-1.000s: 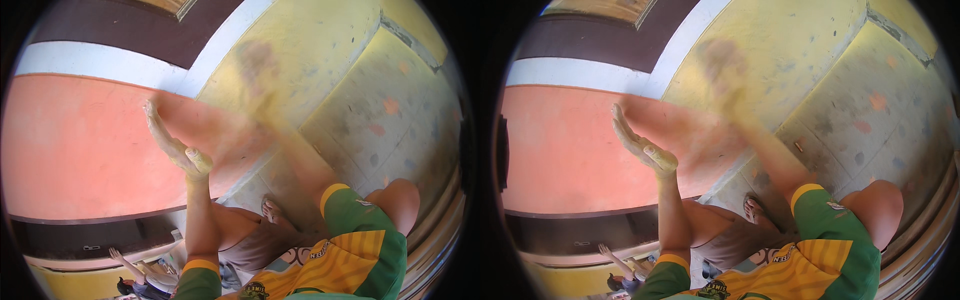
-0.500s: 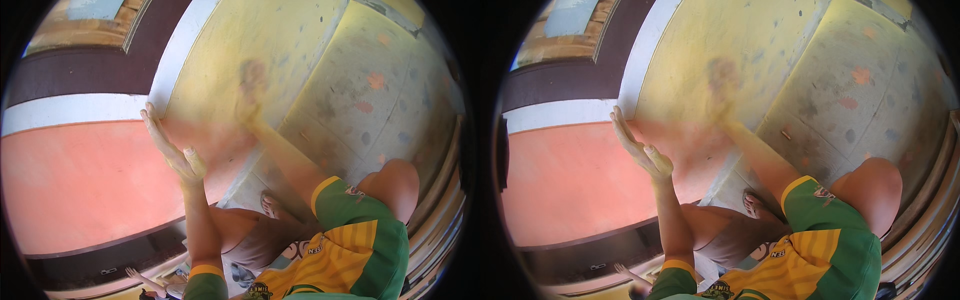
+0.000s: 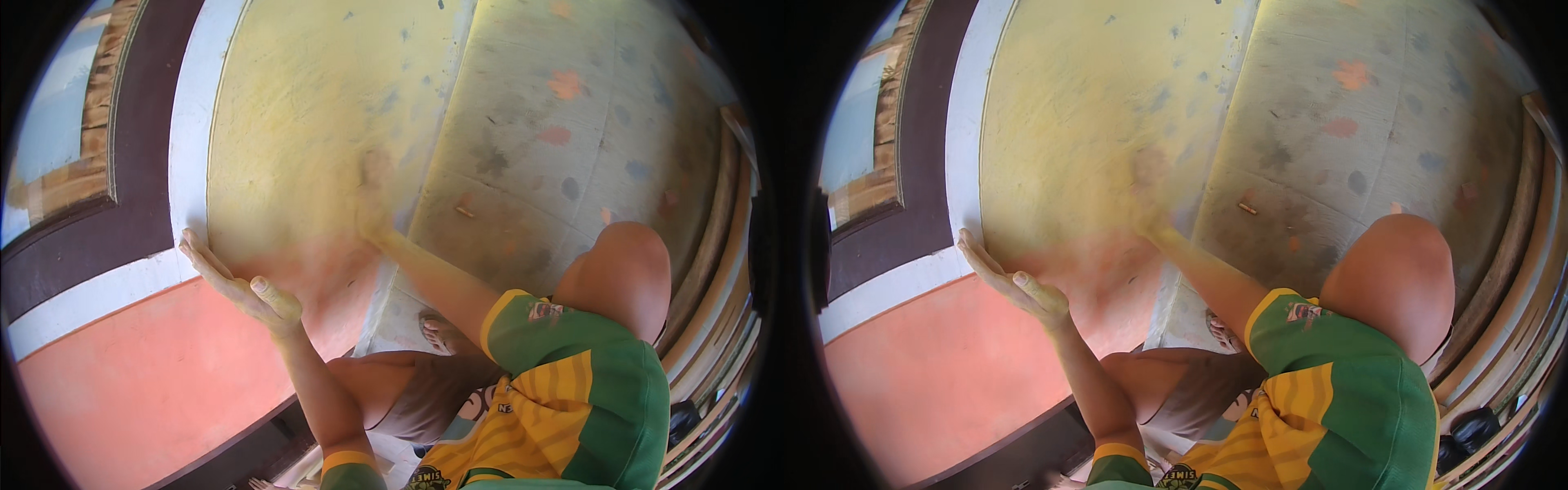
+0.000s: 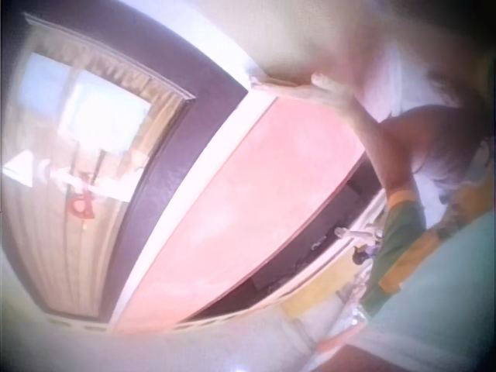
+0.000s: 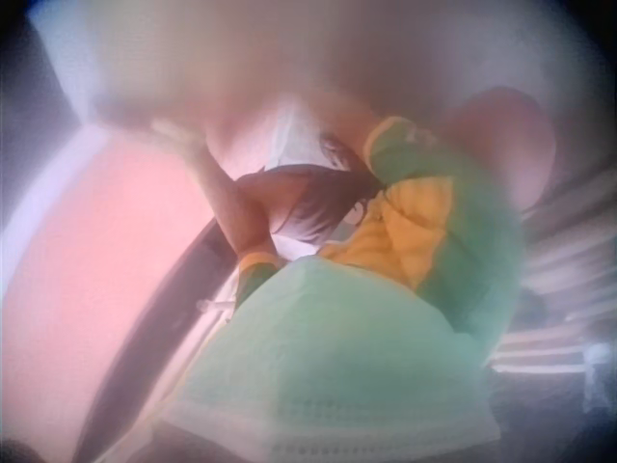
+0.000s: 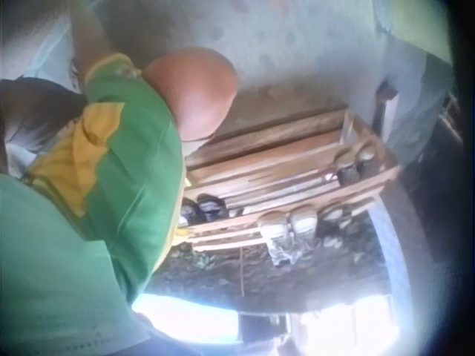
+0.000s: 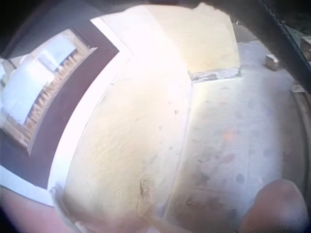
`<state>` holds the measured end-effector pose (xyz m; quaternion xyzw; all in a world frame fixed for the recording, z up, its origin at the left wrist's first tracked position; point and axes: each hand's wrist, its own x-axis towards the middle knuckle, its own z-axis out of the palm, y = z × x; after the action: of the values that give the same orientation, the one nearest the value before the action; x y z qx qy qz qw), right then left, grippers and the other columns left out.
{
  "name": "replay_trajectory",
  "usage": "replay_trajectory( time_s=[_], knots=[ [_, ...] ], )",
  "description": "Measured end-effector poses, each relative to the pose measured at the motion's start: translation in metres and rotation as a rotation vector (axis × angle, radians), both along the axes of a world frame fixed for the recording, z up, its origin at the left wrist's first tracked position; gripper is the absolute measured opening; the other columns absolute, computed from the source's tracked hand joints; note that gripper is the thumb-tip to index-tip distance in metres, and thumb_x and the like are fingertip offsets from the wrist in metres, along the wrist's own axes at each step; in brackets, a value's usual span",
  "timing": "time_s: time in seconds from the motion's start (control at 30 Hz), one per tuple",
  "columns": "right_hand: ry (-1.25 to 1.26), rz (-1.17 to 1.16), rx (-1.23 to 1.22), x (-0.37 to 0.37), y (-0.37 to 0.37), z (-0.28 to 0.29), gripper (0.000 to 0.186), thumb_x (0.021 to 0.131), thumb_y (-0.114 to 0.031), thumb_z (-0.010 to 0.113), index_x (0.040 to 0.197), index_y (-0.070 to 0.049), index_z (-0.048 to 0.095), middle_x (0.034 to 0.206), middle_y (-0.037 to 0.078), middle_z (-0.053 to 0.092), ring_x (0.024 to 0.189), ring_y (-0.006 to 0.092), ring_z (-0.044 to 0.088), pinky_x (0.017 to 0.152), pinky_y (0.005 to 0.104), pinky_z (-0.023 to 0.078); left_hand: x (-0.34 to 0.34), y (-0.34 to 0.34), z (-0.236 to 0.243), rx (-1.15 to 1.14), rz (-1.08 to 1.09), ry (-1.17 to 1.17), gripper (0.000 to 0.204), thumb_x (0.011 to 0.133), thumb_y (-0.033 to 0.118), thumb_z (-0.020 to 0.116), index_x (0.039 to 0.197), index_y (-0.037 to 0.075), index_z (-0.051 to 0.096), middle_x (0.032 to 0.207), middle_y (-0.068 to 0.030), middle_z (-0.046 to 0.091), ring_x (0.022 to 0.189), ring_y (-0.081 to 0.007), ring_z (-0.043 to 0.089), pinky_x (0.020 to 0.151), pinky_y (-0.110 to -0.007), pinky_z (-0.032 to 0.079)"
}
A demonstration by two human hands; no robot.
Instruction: The person smooths a freshly plastered wall using a small handheld tool, working in circular and linear motions across the surface. They move along the wall, occasionally stepping back to reposition, and continue smoothing different sections.
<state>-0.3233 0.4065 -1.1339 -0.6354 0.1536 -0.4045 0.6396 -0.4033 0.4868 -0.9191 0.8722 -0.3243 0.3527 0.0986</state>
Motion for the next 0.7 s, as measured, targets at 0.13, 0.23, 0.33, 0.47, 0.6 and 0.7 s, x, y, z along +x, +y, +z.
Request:
replay_trajectory(
  time_s=[0.13,0.23,0.33,0.47,0.6,0.7],
  knots=[
    [0.307,-0.055,0.322,-0.001,-0.028,-0.090,0.053,0.103,-0.025,0.056,0.155,-0.019,0.053,0.167,0.017,0.040,0.157,0.0392,0.032,0.127,0.0571,0.021,0.005,-0.022,-0.011,0.105,0.069,0.033,0.076,0.113,0.051,0.027,0.165,-0.004,0.016,0.170,-0.0222,0.028,0.159,-0.0397,0.025,0.129,-0.054,0.022],
    [0.245,0.024,0.207,-0.040,0.034,-0.037,0.053,0.103,-0.023,0.055,0.155,-0.017,0.052,0.167,0.017,0.040,0.157,0.0389,0.032,0.127,0.0562,0.021,0.006,-0.004,-0.009,0.134,0.119,0.023,0.078,0.113,0.053,0.027,0.165,-0.004,0.015,0.171,-0.0223,0.028,0.159,-0.0403,0.026,0.129,-0.054,0.020],
    [0.073,0.119,0.002,-0.054,0.044,0.031,0.052,0.104,-0.022,0.054,0.156,-0.016,0.052,0.167,0.018,0.040,0.157,0.0386,0.032,0.127,0.0553,0.021,0.008,-0.002,-0.022,0.026,0.091,0.022,0.080,0.113,0.054,0.028,0.166,-0.004,0.015,0.170,-0.0235,0.030,0.158,-0.0414,0.028,0.128,-0.054,0.020],
    [0.198,-0.006,0.211,-0.003,-0.001,-0.041,0.052,0.104,-0.020,0.053,0.156,-0.013,0.052,0.167,0.019,0.040,0.157,0.0383,0.032,0.127,0.0540,0.021,0.019,-0.010,-0.021,0.104,0.121,-0.043,0.084,0.110,0.057,0.030,0.163,-0.008,0.023,0.163,-0.0276,0.041,0.154,-0.0433,0.035,0.124,-0.054,0.027],
    [0.369,-0.081,0.344,-0.005,-0.016,-0.096,0.051,0.105,-0.017,0.052,0.156,-0.011,0.051,0.167,0.019,0.039,0.157,0.0379,0.031,0.128,0.0528,0.021,0.033,-0.022,-0.030,0.171,0.052,-0.114,0.085,0.109,0.057,0.032,0.160,-0.011,0.030,0.160,-0.0270,0.045,0.151,-0.0424,0.040,0.124,-0.052,0.028],
    [0.143,-0.047,0.068,-0.002,-0.001,0.012,0.051,0.105,-0.016,0.051,0.156,-0.009,0.051,0.167,0.020,0.039,0.157,0.0376,0.031,0.128,0.0518,0.021,0.025,0.001,-0.028,0.197,0.085,-0.120,0.082,0.110,0.054,0.031,0.159,-0.011,0.032,0.161,-0.0261,0.045,0.149,-0.0416,0.043,0.123,-0.050,0.030]
  ],
)
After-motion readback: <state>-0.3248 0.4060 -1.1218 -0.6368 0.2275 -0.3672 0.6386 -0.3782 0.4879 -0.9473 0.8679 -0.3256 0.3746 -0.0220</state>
